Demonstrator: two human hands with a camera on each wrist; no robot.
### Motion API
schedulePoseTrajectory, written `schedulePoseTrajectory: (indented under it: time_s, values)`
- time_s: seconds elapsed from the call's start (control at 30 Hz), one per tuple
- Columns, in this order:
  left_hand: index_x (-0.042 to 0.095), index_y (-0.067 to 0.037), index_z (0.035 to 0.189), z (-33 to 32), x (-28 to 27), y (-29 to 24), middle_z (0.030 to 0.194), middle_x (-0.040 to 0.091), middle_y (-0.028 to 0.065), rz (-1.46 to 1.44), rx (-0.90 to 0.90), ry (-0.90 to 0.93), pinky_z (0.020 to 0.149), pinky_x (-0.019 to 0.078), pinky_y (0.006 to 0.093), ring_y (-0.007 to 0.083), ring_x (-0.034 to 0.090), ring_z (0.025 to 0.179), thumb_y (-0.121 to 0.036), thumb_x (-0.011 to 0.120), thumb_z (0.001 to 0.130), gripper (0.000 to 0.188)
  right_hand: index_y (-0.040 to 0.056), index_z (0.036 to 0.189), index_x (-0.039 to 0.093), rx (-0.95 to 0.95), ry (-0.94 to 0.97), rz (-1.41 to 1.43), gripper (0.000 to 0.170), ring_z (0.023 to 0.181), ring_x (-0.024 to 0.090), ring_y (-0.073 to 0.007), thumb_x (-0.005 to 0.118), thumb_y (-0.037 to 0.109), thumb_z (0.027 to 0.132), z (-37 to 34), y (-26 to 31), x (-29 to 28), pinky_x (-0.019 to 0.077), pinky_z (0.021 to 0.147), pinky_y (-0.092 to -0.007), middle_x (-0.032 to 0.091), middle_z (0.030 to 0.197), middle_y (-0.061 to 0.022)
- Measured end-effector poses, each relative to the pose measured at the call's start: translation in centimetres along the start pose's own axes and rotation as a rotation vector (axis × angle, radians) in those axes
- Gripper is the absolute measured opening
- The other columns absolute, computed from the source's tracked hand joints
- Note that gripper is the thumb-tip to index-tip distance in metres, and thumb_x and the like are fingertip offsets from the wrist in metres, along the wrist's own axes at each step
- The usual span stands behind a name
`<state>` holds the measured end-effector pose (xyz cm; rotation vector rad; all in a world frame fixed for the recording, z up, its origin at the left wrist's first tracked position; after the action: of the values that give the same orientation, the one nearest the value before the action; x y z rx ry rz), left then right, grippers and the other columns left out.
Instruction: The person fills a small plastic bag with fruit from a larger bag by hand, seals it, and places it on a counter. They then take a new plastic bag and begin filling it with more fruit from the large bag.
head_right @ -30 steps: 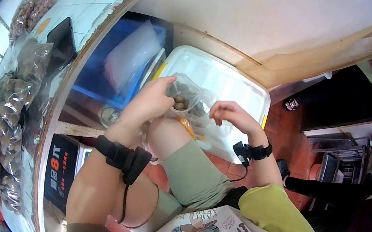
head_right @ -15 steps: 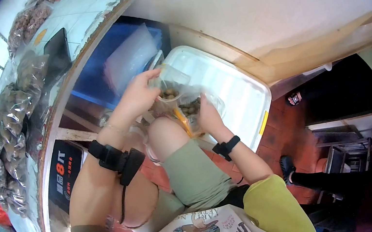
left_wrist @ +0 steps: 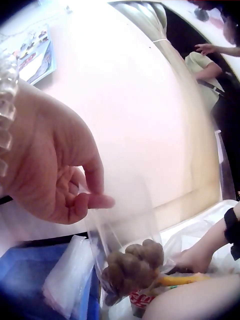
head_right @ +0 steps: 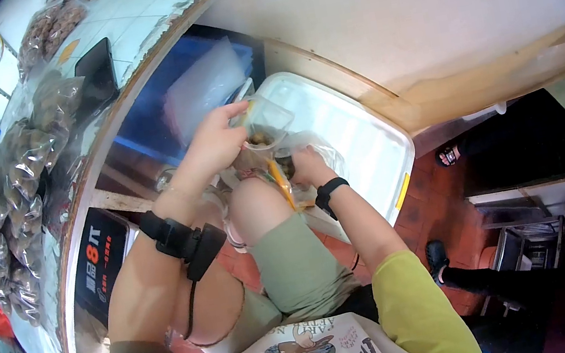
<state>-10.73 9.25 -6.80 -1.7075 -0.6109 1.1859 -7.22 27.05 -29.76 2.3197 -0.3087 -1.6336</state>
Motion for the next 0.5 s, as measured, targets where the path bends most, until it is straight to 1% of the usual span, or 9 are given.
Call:
schedulePoseTrajectory:
  time_s: [0.03, 0.07, 0.13, 0.17, 0.27, 0.33, 0.37, 0.43, 0.5]
  values:
    - [0.055, 0.004, 0.126, 0.0, 0.0, 0.0, 0.121, 0.057, 0.0287, -0.001, 0.0, -0.002, 0.098, 0.043, 0.0353, 0.0347, 0.058, 0.112, -0.006, 0.053, 0.076, 0.051, -0.0026, 0.117, 0.052, -0.06, 0.02, -0.005, 0.073, 0.11, 0.052, -0.0432, 0.079, 0.028, 0.056, 0.7, -0.5, 1.0, 0.0444, 0.096, -0.0436, 0.056, 0.117, -0.0278]
    - [0.055, 0.004, 0.126, 0.0, 0.1, -0.1, 0.12, 0.058, 0.0287, 0.007, 0.003, 0.009, 0.097, 0.0437, 0.0355, 0.0351, 0.059, 0.111, -0.006, 0.052, 0.076, 0.051, -0.0026, 0.117, 0.052, -0.06, 0.02, -0.007, 0.073, 0.11, 0.052, -0.0432, 0.079, 0.028, 0.056, 0.7, -0.5, 0.8, 0.0444, 0.096, -0.0436, 0.056, 0.117, -0.0278]
    - [0.054, 0.003, 0.126, 0.1, 0.2, -0.2, 0.118, 0.059, 0.0287, 0.014, 0.006, 0.021, 0.096, 0.0444, 0.0357, 0.0355, 0.059, 0.109, -0.006, 0.052, 0.076, 0.052, -0.0048, 0.109, 0.058, -0.046, 0.082, 0.062, 0.066, 0.114, 0.051, -0.0399, 0.079, 0.027, 0.055, 0.5, -0.5, 0.8, 0.0472, 0.093, -0.0427, 0.056, 0.119, -0.0254]
    - [0.054, 0.003, 0.127, 0.1, 0.3, -0.1, 0.117, 0.059, 0.0287, 0.016, 0.003, 0.03, 0.095, 0.0446, 0.0359, 0.0358, 0.06, 0.108, -0.006, 0.052, 0.076, 0.052, -0.0048, 0.109, 0.058, -0.045, 0.082, 0.061, 0.066, 0.114, 0.051, -0.0399, 0.079, 0.027, 0.055, 0.3, -0.4, 0.6, 0.0472, 0.093, -0.0427, 0.056, 0.119, -0.0254]
    - [0.054, 0.003, 0.127, -0.1, 0.3, -0.5, 0.117, 0.059, 0.0286, 0.029, -0.011, 0.046, 0.095, 0.0448, 0.0362, 0.0357, 0.06, 0.107, -0.006, 0.051, 0.076, 0.052, -0.0059, 0.111, 0.057, -0.073, 0.056, 0.093, 0.072, 0.111, 0.054, -0.0415, 0.079, 0.033, 0.055, 0.5, -0.3, 1.0, 0.0463, 0.094, -0.0442, 0.059, 0.116, -0.0256]
    - [0.054, 0.003, 0.127, -0.2, 0.3, -0.7, 0.117, 0.059, 0.0286, 0.038, -0.022, 0.052, 0.095, 0.0448, 0.0364, 0.0354, 0.06, 0.107, -0.006, 0.051, 0.076, 0.052, -0.0061, 0.113, 0.057, -0.066, 0.029, -0.045, 0.077, 0.105, 0.058, -0.0399, 0.079, 0.042, 0.056, 1.7, -2.0, 3.5, 0.0465, 0.093, -0.0439, 0.062, 0.11, -0.0257]
    - [0.055, 0.003, 0.127, -0.2, 0.3, -0.8, 0.116, 0.059, 0.0285, 0.039, -0.016, 0.052, 0.094, 0.0449, 0.0365, 0.0352, 0.06, 0.107, -0.006, 0.051, 0.076, 0.052, -0.0061, 0.113, 0.057, -0.064, 0.031, -0.045, 0.077, 0.105, 0.058, -0.0399, 0.079, 0.042, 0.056, 1.4, -1.5, 3.1, 0.0465, 0.093, -0.0439, 0.062, 0.11, -0.0257]
    - [0.055, 0.003, 0.126, -0.1, 0.7, -0.8, 0.116, 0.06, 0.0284, 0.042, -0.009, 0.06, 0.094, 0.0451, 0.0366, 0.035, 0.061, 0.106, -0.006, 0.051, 0.076, 0.051, -0.0059, 0.107, 0.062, 0.044, 0.149, -0.076, 0.075, 0.1, 0.061, -0.0369, 0.077, 0.048, 0.058, -0.1, 0.0, 1.6, 0.0471, 0.092, -0.0427, 0.064, 0.105, -0.0241]
    - [0.056, 0.002, 0.125, 0.0, 0.8, -1.0, 0.114, 0.06, 0.0286, 0.064, 0.035, 0.043, 0.093, 0.0452, 0.0369, 0.0348, 0.061, 0.105, -0.006, 0.051, 0.076, 0.051, -0.0045, 0.103, 0.064, 0.025, 0.121, -0.092, 0.072, 0.1, 0.061, -0.0364, 0.077, 0.05, 0.058, -0.6, 0.8, 0.9, 0.0472, 0.091, -0.0429, 0.065, 0.105, -0.0228]
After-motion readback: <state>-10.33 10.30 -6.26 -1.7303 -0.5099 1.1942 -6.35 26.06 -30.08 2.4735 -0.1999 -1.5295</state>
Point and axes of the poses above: each hand's wrist, its own z-axis towards the middle knuckle, its own x-axis out of the palm, y = z × x, the point moved 7 cm from there along z, towards the middle knuckle
